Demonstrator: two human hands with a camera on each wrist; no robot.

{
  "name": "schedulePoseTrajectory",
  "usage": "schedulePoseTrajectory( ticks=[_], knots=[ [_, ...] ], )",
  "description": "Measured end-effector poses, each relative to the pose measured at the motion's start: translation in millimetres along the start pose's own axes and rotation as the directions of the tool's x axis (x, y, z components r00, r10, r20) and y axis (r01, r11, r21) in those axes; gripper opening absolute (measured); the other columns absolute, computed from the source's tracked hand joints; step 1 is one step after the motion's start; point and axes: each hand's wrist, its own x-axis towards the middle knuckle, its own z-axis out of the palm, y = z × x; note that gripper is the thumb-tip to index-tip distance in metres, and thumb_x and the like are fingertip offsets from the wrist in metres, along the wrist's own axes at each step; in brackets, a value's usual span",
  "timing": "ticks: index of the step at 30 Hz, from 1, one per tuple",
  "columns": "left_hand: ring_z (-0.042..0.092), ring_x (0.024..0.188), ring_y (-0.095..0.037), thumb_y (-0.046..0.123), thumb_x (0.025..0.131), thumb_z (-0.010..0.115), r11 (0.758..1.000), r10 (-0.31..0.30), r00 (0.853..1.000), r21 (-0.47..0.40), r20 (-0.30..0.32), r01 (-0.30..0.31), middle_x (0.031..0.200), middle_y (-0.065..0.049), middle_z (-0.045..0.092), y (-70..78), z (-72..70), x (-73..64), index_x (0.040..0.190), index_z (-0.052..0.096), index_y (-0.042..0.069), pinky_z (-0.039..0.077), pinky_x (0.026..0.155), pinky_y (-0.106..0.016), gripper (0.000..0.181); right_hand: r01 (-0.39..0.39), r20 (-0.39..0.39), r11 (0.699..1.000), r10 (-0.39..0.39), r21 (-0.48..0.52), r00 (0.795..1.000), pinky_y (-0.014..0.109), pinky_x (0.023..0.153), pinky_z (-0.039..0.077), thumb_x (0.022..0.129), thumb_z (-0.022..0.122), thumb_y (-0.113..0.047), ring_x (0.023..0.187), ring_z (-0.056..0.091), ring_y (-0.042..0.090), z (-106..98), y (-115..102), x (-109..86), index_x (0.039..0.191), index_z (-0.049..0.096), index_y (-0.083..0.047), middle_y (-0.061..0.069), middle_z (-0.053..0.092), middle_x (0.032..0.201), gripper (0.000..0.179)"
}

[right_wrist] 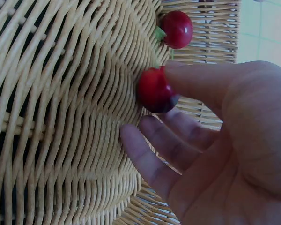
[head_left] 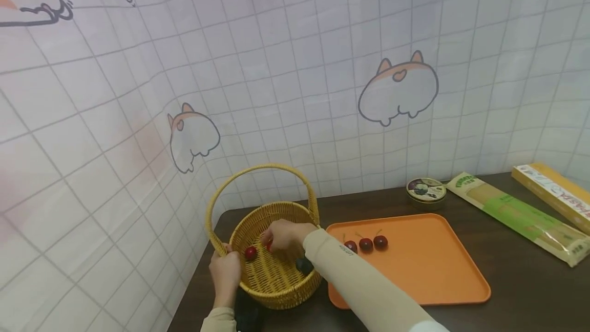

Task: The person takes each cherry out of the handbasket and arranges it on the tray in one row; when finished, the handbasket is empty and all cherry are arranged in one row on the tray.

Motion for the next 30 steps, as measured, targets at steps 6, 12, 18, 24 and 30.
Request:
schedulePoseTrajectory(
  ticks=[6,12,18,24,30],
  knots=[
    [0.034,0.053,-0.018,0.001,0.078,0.045,1.0,0.014,1.0,0.021,-0.001,-0.014,0.062,-0.002,0.036,0.4,1.4,-0.9,0.075,0.044,0.009,0.03,0.047,-0.031,0.01,-0.03,0.008,1.0,0.03,0.004,1.0,0.024,0.076,0.051,0.086,0.071,-0.005,0.107,0.061,0.013,0,0,-4.1,0.116,0.07,-0.015,-0.005,0.065,0.118,0.032],
    [0.036,0.054,-0.018,0.001,0.079,0.045,1.0,0.003,1.0,0.022,-0.004,-0.003,0.063,-0.002,0.037,-0.3,2.5,-1.7,0.076,0.045,0.009,0.03,0.048,-0.031,0.009,-0.016,0.02,0.999,0.017,-0.039,1.0,0.024,0.077,0.051,0.085,0.074,-0.01,0.099,0.061,0.01,-2,-3,-6.1,0.114,0.07,-0.015,-0.005,0.067,0.11,0.03],
    [0.037,0.055,-0.019,0.002,0.079,0.046,1.0,-0.004,1.0,0.025,-0.006,0.004,0.064,-0.003,0.038,-2.7,1.4,-3.7,0.077,0.045,0.009,0.031,0.049,-0.032,0.007,0.042,0.014,0.998,-0.042,-0.037,0.999,0.025,0.076,0.051,0.088,0.071,-0.013,0.098,0.061,0.01,-8,-8,-7.2,0.112,0.071,-0.018,-0.006,0.066,0.11,0.025],
    [0.038,0.055,-0.019,0.003,0.079,0.047,1.0,-0.006,1.0,0.025,0.001,0.006,0.064,-0.003,0.04,-4.7,2.4,-2.6,0.077,0.047,0.009,0.032,0.05,-0.032,0.006,0.097,-0.058,0.994,-0.099,-0.042,0.993,0.025,0.081,0.049,0.09,0.068,-0.014,0.097,0.059,0.007,-26,-10,-13.6,0.113,0.07,-0.02,-0.009,0.065,0.104,0.024],
    [0.041,0.058,-0.021,0.002,0.078,0.047,0.999,0.011,1.0,0.048,-0.011,-0.011,0.065,-0.004,0.041,-3.0,-1.1,2.0,0.077,0.047,0.009,0.033,0.053,-0.033,0.006,0.165,-0.102,0.986,-0.168,-0.037,0.98,0.022,0.078,0.049,0.09,0.064,-0.007,0.096,0.059,0.006,-40,-11,-23.0,0.119,0.068,-0.015,-0.006,0.066,0.107,0.03]
  ],
)
